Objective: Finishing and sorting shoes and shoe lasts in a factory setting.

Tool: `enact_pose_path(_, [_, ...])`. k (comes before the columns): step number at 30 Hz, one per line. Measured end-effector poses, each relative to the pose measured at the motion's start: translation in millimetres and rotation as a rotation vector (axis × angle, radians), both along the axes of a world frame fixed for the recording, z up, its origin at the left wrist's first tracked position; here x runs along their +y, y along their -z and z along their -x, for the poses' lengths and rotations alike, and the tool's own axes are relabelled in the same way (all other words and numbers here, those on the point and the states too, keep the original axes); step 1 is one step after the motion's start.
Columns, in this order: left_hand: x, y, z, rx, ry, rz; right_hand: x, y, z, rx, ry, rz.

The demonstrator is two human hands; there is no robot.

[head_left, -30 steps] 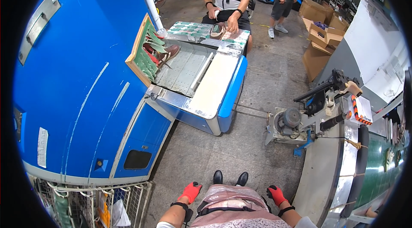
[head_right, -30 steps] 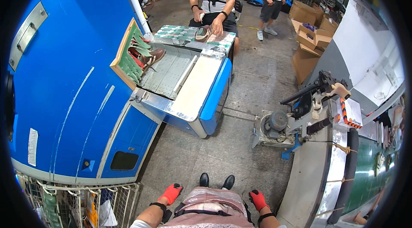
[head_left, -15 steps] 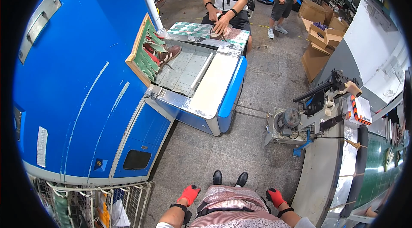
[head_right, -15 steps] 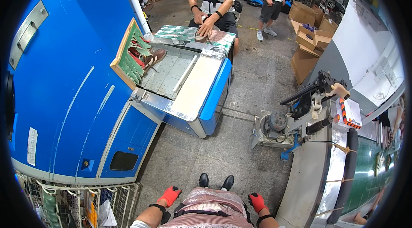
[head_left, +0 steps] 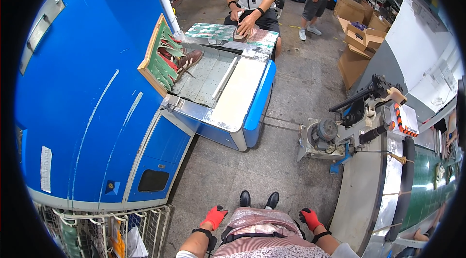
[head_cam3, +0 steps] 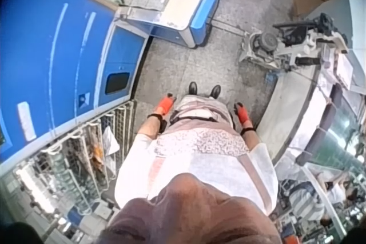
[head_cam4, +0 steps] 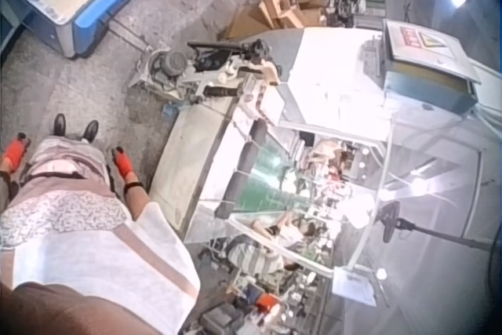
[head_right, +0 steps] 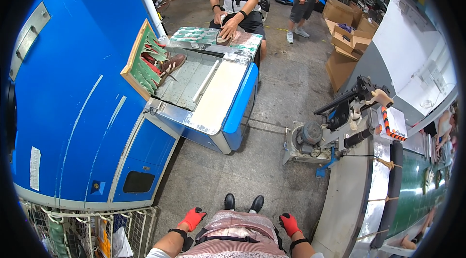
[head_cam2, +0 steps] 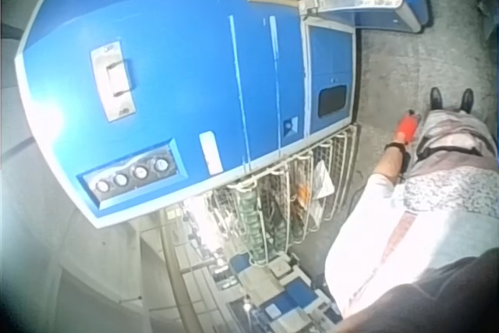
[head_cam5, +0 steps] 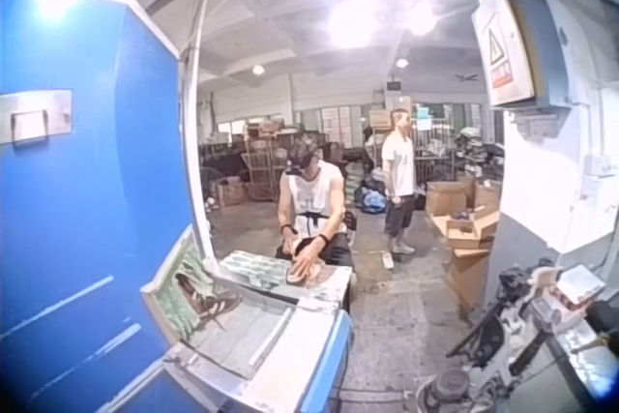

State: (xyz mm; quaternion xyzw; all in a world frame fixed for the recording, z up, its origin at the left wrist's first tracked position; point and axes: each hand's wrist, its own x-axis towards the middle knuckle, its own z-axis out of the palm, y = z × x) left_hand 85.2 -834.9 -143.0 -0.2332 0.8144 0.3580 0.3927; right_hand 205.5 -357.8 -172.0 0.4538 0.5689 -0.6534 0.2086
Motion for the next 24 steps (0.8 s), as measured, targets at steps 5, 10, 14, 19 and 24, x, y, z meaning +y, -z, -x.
enact_pose_path(5, [-2.8,6.2,-2.6,0.019,0.057,0.033,-2.3,-1.5,-3.7,-0.016,-0.001,0.003])
enact_pose_path(10, [-6.6,13.4,-7.1,0.006,0.043,0.054,-4.5,1.3,-8.8,-0.008,0.012,0.038])
enact_pose_path(14, [-6.7,17.9,-8.5,0.117,0.082,0.077,-6.3,2.0,-10.0,0.001,0.009,0.039])
enact_pose_path(19, [-6.1,22.9,-6.5,0.015,0.050,0.035,-7.8,0.8,-9.4,0.009,0.006,0.038])
enact_pose_path(24, [-3.3,15.8,-5.9,0.010,0.083,0.042,-8.0,0.6,-10.2,-0.028,0.007,0.006])
